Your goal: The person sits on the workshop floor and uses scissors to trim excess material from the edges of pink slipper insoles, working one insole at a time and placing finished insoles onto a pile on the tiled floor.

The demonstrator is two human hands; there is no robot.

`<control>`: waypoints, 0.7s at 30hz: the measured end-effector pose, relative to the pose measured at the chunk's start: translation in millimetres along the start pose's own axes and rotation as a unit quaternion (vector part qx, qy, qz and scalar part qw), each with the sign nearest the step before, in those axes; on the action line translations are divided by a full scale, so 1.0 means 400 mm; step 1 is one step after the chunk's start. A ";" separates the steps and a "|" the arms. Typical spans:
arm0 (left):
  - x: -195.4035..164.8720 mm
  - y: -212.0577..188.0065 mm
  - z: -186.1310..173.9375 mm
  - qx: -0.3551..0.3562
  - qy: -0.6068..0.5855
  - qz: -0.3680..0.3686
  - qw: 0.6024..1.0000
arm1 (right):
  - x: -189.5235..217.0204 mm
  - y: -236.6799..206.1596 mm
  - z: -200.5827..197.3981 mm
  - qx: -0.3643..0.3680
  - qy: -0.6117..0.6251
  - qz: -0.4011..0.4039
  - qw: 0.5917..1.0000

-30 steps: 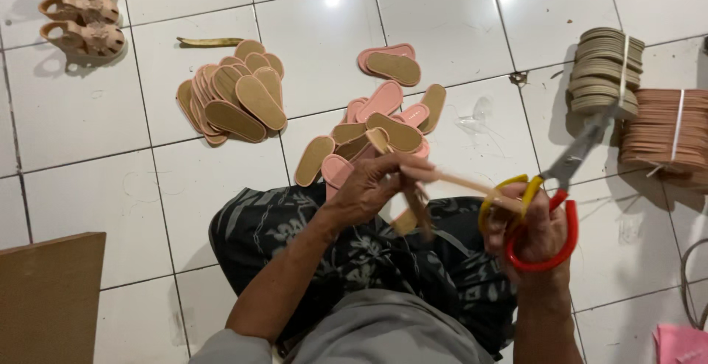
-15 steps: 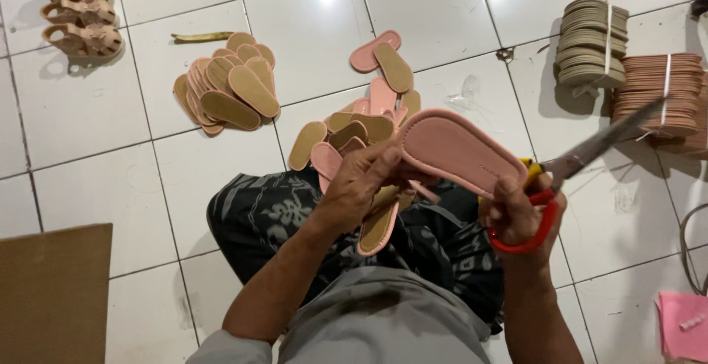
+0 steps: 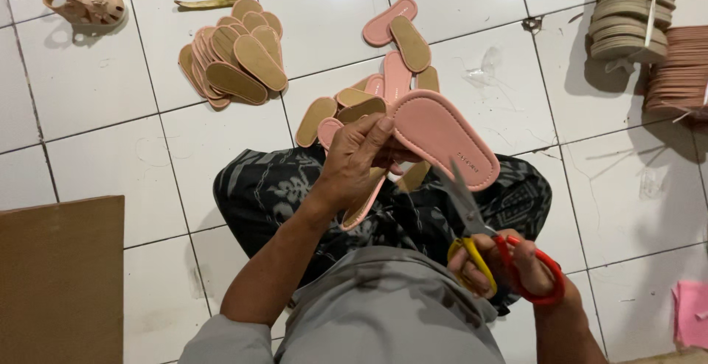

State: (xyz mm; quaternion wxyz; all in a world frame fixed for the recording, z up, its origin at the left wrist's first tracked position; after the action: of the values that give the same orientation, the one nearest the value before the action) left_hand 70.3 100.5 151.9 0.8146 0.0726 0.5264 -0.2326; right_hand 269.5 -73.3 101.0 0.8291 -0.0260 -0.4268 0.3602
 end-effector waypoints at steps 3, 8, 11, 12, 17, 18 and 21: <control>0.000 -0.001 0.007 0.013 0.007 -0.017 1.000 | -0.071 0.013 -0.010 0.025 0.087 0.070 0.993; 0.004 0.002 0.018 0.030 0.026 -0.031 0.999 | -0.065 0.030 0.015 0.036 0.098 0.074 0.992; -0.001 0.004 0.022 0.046 0.028 -0.011 0.998 | -0.014 0.026 0.033 0.017 0.021 0.017 0.999; 0.007 0.001 0.020 0.042 0.025 -0.019 0.999 | -0.012 0.025 0.037 0.010 0.013 0.023 1.000; 0.007 0.010 0.017 0.060 0.014 -0.005 0.998 | -0.009 0.038 0.043 0.015 0.028 0.038 0.999; 0.010 0.009 0.015 0.057 0.009 -0.010 0.998 | -0.012 0.039 0.037 0.010 0.027 0.041 0.999; 0.017 0.009 0.014 0.051 -0.001 -0.024 0.998 | -0.011 0.036 0.033 0.016 0.031 0.039 0.999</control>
State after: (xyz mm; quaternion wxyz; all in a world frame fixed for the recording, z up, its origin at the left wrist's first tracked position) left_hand 78.9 99.7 147.7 0.8045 0.1014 0.5146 -0.2788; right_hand 250.0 -68.9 101.1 0.8274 -0.0409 -0.3940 0.3981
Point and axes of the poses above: each hand's wrist, its own y-axis towards the middle knuckle, its own z-axis out of the palm, x = y × z, the point moved 10 cm from there along y, towards the middle knuckle
